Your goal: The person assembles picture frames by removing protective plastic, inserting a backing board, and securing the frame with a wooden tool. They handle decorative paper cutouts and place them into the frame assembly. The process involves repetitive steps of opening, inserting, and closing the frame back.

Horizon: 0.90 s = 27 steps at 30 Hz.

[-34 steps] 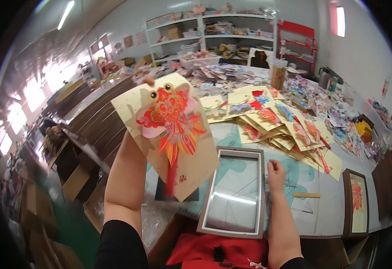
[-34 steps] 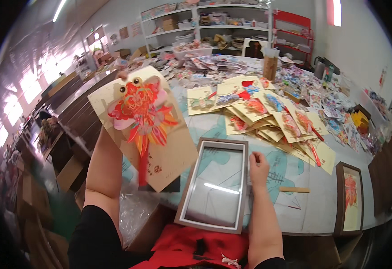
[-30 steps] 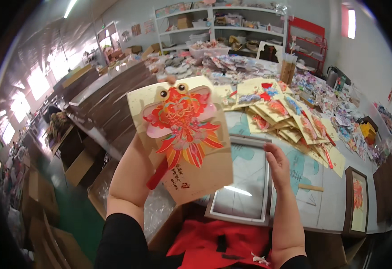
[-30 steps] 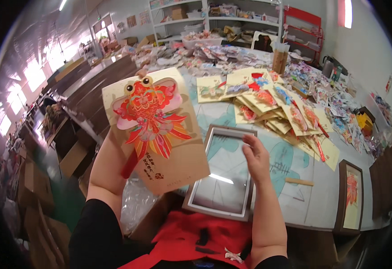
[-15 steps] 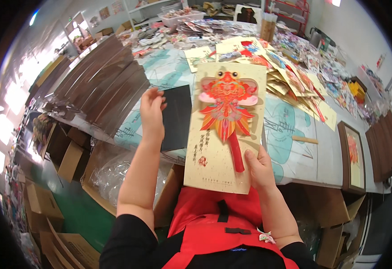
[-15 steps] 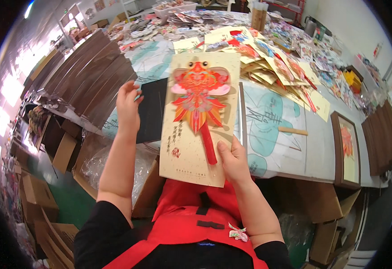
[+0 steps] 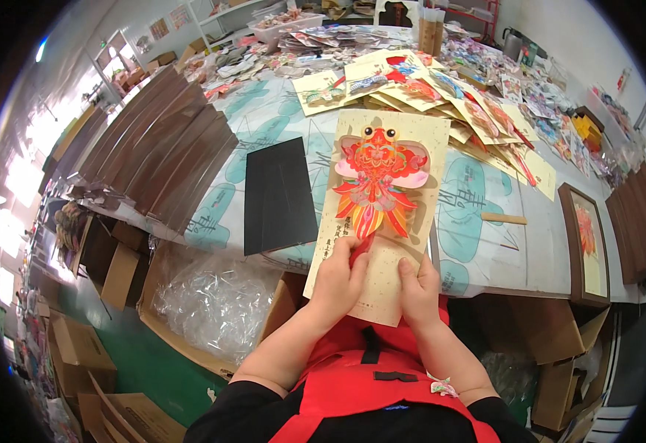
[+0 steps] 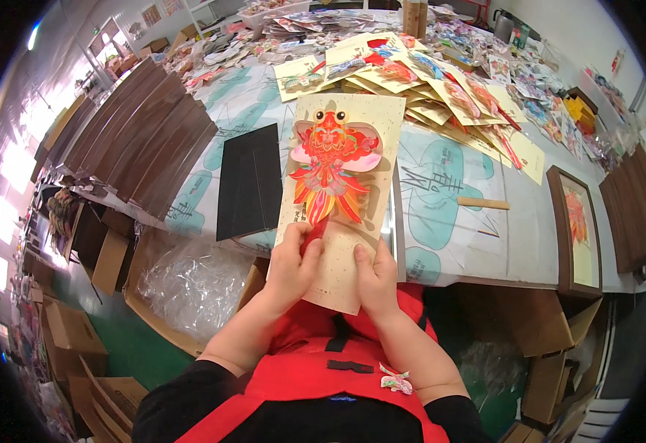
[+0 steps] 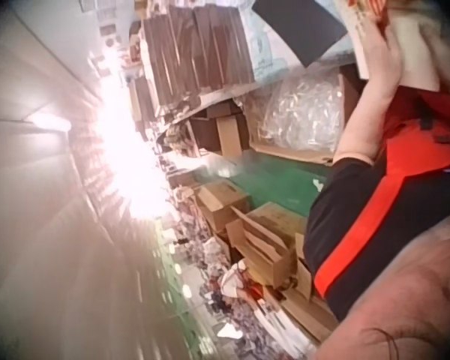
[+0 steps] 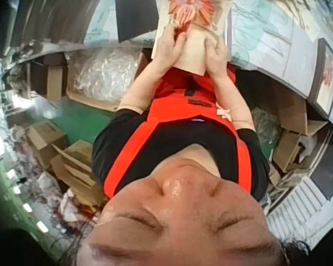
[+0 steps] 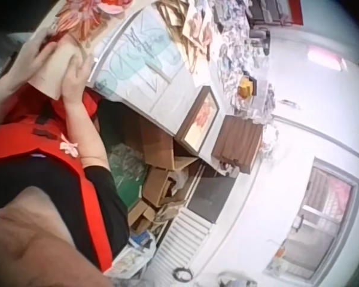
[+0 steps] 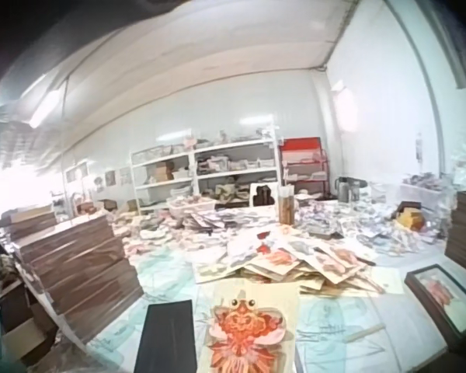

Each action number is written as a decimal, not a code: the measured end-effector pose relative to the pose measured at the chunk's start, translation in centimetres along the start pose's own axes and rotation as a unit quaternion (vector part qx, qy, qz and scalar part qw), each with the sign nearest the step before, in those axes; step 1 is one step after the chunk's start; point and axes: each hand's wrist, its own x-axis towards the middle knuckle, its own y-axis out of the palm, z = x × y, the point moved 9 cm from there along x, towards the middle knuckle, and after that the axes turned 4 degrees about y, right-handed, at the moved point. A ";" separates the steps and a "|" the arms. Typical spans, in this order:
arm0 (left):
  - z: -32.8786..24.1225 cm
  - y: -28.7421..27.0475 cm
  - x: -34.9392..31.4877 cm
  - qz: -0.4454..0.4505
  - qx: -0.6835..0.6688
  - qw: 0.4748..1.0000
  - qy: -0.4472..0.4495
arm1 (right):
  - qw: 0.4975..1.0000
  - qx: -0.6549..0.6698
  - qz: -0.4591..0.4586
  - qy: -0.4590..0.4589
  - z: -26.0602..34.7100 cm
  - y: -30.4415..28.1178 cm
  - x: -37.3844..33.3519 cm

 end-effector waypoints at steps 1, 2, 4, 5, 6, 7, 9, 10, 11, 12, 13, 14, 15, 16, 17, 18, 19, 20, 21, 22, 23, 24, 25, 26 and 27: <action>0.6 -0.2 -0.4 0.014 -0.048 0.998 -0.049 | 1.000 0.014 0.003 0.009 -0.3 -0.2 0.1; 1.0 0.0 -0.7 0.043 -0.098 0.992 -0.073 | 1.000 0.023 -0.001 0.016 -0.4 -0.5 0.2; 1.6 -0.5 -1.9 0.083 -0.090 0.988 -0.096 | 0.999 0.043 -0.008 0.028 -0.3 -0.6 0.3; 1.9 -0.8 -2.7 0.102 -0.086 0.985 -0.107 | 0.998 0.053 -0.012 0.025 -0.1 -0.7 0.5; 2.1 -1.4 -3.5 0.129 -0.062 0.979 -0.143 | 0.998 0.065 -0.015 0.022 0.0 -0.9 0.8; 2.3 -2.6 -4.2 0.114 -0.029 0.986 -0.119 | 0.997 0.076 -0.018 0.019 0.2 -1.0 1.0; 2.9 -5.2 -5.7 0.082 0.038 0.993 -0.070 | 0.994 0.101 -0.025 0.025 0.3 -1.3 1.3; 4.1 -7.1 -6.3 0.054 0.070 0.990 -0.109 | 0.993 0.113 -0.030 0.028 0.4 -1.6 1.5; 5.3 -9.4 -6.9 0.026 0.102 0.983 -0.147 | 0.991 0.126 -0.026 0.024 0.5 -1.7 1.6; 7.5 -11.8 -7.6 -0.003 0.159 0.977 -0.140 | 0.990 0.139 -0.022 0.019 0.7 -1.8 1.7; 9.4 -14.2 -8.3 -0.033 0.217 0.966 -0.136 | 0.988 0.152 -0.014 0.017 0.8 -1.7 1.8; 10.2 -15.2 -8.6 0.000 0.314 0.936 -0.157 | 0.985 0.169 -0.011 0.014 0.8 -1.6 1.8; 10.7 -16.2 -9.0 0.030 0.407 0.896 -0.178 | 0.982 0.186 -0.003 0.012 0.8 -1.4 2.0; 11.1 -16.7 -9.2 0.061 0.495 0.844 -0.197 | 0.979 0.203 0.003 0.009 0.8 -1.3 2.1; 10.7 -16.5 -8.8 0.042 0.451 0.876 -0.165 | 0.980 0.197 0.007 0.011 0.8 -1.1 2.0; 9.9 -16.0 -8.0 0.021 0.405 0.904 -0.133 | 0.981 0.191 0.013 0.011 0.9 -1.0 2.0; 9.2 -15.5 -7.4 0.001 0.356 0.929 -0.101 | 0.983 0.183 0.018 0.014 0.9 -0.9 1.8; 9.4 -14.5 -6.6 -0.008 0.196 0.972 -0.127 | 0.984 0.174 0.031 0.015 1.0 -0.6 1.6; 9.3 -12.9 -5.5 -0.016 0.027 0.989 -0.147 | 0.986 0.163 0.041 0.015 1.3 -0.4 1.4; 7.9 -11.2 -4.2 -0.020 -0.126 0.980 -0.152 | 0.986 0.155 0.055 0.018 1.4 -0.1 1.2; 6.5 -9.5 -2.8 -0.021 -0.280 0.948 -0.151 | 0.987 0.142 0.072 0.022 1.3 0.0 1.0; 5.2 -8.0 -1.5 -0.008 -0.382 0.913 -0.143 | 0.987 0.128 0.089 0.027 1.0 0.0 0.8; 3.8 -6.6 -0.3 0.005 -0.478 0.868 -0.132 | 0.987 0.115 0.107 0.031 0.8 0.1 0.7; 2.8 -5.5 0.2 0.018 -0.569 0.813 -0.121 | 0.988 0.100 0.111 0.024 1.0 0.1 0.6; 2.7 -4.8 0.3 0.025 -0.552 0.823 -0.128 | 0.990 0.086 0.112 0.017 1.2 0.0 0.5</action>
